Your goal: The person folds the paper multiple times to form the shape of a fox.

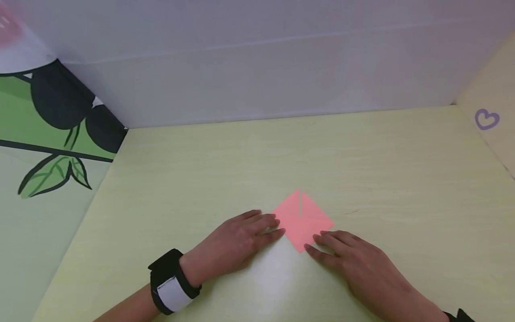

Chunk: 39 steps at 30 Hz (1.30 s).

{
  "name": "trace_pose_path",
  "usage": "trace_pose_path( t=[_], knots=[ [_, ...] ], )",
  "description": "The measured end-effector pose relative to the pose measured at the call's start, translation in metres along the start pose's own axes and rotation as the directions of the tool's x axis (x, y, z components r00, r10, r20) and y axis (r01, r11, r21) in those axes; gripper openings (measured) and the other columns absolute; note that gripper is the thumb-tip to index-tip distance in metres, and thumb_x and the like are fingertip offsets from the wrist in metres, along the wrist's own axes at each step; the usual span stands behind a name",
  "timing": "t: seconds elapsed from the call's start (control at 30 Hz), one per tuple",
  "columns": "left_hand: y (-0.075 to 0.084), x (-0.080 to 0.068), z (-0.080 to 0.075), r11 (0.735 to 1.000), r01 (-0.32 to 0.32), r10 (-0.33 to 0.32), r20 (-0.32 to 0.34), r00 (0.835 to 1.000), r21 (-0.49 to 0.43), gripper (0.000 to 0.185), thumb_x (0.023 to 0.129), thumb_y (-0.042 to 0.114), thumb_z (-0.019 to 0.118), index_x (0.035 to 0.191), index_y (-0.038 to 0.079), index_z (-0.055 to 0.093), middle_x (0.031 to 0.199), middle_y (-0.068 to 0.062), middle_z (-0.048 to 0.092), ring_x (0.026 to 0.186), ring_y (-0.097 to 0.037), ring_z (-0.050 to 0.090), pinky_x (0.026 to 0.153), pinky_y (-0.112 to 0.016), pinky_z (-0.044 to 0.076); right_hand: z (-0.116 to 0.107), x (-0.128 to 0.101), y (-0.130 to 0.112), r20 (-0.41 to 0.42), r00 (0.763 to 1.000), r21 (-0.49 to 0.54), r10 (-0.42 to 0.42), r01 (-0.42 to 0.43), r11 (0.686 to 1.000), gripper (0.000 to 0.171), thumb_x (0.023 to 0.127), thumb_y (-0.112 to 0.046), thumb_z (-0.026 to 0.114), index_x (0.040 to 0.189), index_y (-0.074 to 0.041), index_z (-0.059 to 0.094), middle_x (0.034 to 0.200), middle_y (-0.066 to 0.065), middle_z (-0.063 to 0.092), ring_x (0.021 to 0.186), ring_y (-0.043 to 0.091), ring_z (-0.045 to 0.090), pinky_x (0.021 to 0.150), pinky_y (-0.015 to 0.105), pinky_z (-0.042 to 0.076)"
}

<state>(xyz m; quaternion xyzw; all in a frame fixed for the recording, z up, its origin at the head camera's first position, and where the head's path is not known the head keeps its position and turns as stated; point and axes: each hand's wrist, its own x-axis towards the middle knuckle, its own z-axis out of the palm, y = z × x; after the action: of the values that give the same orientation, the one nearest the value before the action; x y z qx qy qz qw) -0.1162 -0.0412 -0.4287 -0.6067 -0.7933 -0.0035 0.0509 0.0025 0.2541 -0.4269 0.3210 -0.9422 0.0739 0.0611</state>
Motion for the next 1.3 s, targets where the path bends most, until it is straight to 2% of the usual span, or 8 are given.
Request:
trace_pose_path(
  t=[0.17, 0.37, 0.53, 0.67, 0.8, 0.93, 1.07, 1.3],
  knots=[
    [-0.006, -0.002, 0.000, 1.000, -0.004, 0.004, -0.002, 1.000, -0.007, 0.049, 0.090, 0.006, 0.071, 0.139, 0.014, 0.065, 0.136, -0.003, 0.061, 0.128, -0.017, 0.055, 0.113, -0.036, 0.041, 0.000, -0.001, 0.001, -0.020, 1.000, 0.021, 0.003, -0.002, 1.000, 0.072, 0.075, 0.008, 0.075, 0.141, -0.020, 0.065, 0.141, 0.003, 0.060, 0.130, 0.028, 0.055, 0.098, 0.040, 0.053],
    [-0.015, -0.006, 0.000, 0.998, 0.046, -0.047, -0.019, 0.999, -0.034, 0.049, 0.089, 0.002, 0.066, 0.138, 0.005, 0.064, 0.135, -0.006, 0.059, 0.120, -0.022, 0.058, 0.112, -0.031, 0.042, -0.003, 0.000, 0.003, -0.025, 1.000, 0.013, 0.000, 0.001, 1.000, 0.073, 0.074, 0.009, 0.074, 0.140, -0.021, 0.065, 0.141, 0.003, 0.061, 0.130, 0.027, 0.055, 0.099, 0.040, 0.052],
    [-0.019, -0.007, -0.004, 0.998, 0.053, -0.054, -0.007, 0.999, -0.027, 0.048, 0.093, 0.007, 0.065, 0.140, 0.006, 0.062, 0.138, -0.008, 0.061, 0.133, -0.023, 0.054, 0.117, -0.035, 0.036, -0.005, 0.000, 0.004, -0.028, 1.000, 0.012, -0.003, 0.003, 1.000, 0.072, 0.074, 0.009, 0.072, 0.139, -0.022, 0.066, 0.140, 0.002, 0.061, 0.129, 0.027, 0.055, 0.098, 0.040, 0.052],
    [-0.021, -0.010, -0.005, 0.997, 0.073, -0.073, -0.007, 0.997, -0.034, 0.048, 0.092, 0.005, 0.061, 0.140, 0.005, 0.062, 0.139, -0.010, 0.060, 0.134, -0.023, 0.054, 0.117, -0.035, 0.037, -0.005, 0.001, 0.004, -0.033, 0.999, 0.021, -0.002, 0.003, 1.000, 0.072, 0.075, 0.008, 0.071, 0.139, -0.022, 0.066, 0.139, 0.001, 0.061, 0.129, 0.026, 0.055, 0.097, 0.039, 0.052],
    [-0.024, -0.010, -0.005, 0.996, 0.076, -0.077, -0.028, 0.997, -0.039, 0.046, 0.091, 0.007, 0.062, 0.137, 0.007, 0.065, 0.135, -0.009, 0.061, 0.130, -0.023, 0.056, 0.116, -0.037, 0.038, -0.006, 0.000, 0.004, -0.022, 1.000, 0.019, 0.001, -0.001, 1.000, 0.073, 0.073, 0.008, 0.074, 0.139, -0.022, 0.066, 0.139, 0.001, 0.061, 0.129, 0.026, 0.055, 0.097, 0.039, 0.052],
    [-0.027, -0.009, -0.004, 0.994, 0.091, -0.097, -0.080, 0.992, -0.068, 0.042, 0.091, 0.008, 0.065, 0.132, 0.011, 0.069, 0.126, -0.005, 0.062, 0.116, -0.024, 0.061, 0.112, -0.038, 0.043, -0.007, 0.000, 0.004, -0.021, 1.000, 0.017, -0.001, 0.001, 1.000, 0.075, 0.072, 0.010, 0.074, 0.139, -0.022, 0.066, 0.139, 0.002, 0.062, 0.128, 0.026, 0.055, 0.098, 0.039, 0.052],
    [-0.027, -0.007, -0.002, 0.992, 0.092, -0.101, -0.104, 0.989, -0.092, 0.040, 0.091, 0.003, 0.061, 0.130, 0.011, 0.071, 0.121, -0.004, 0.061, 0.104, -0.023, 0.061, 0.108, -0.036, 0.047, -0.006, 0.000, 0.005, -0.027, 1.000, 0.018, -0.004, 0.004, 1.000, 0.074, 0.072, 0.010, 0.074, 0.138, -0.022, 0.067, 0.139, 0.001, 0.062, 0.128, 0.026, 0.056, 0.097, 0.038, 0.052],
    [-0.025, -0.006, -0.001, 0.983, 0.150, -0.157, -0.061, 0.986, -0.104, 0.043, 0.091, 0.003, 0.061, 0.131, 0.013, 0.071, 0.127, -0.003, 0.061, 0.116, -0.021, 0.062, 0.101, -0.034, 0.052, -0.006, 0.002, 0.007, -0.031, 0.999, 0.031, 0.011, -0.010, 0.999, 0.070, 0.075, 0.007, 0.076, 0.137, -0.024, 0.068, 0.137, -0.001, 0.063, 0.127, 0.025, 0.057, 0.095, 0.039, 0.054]
  ],
)
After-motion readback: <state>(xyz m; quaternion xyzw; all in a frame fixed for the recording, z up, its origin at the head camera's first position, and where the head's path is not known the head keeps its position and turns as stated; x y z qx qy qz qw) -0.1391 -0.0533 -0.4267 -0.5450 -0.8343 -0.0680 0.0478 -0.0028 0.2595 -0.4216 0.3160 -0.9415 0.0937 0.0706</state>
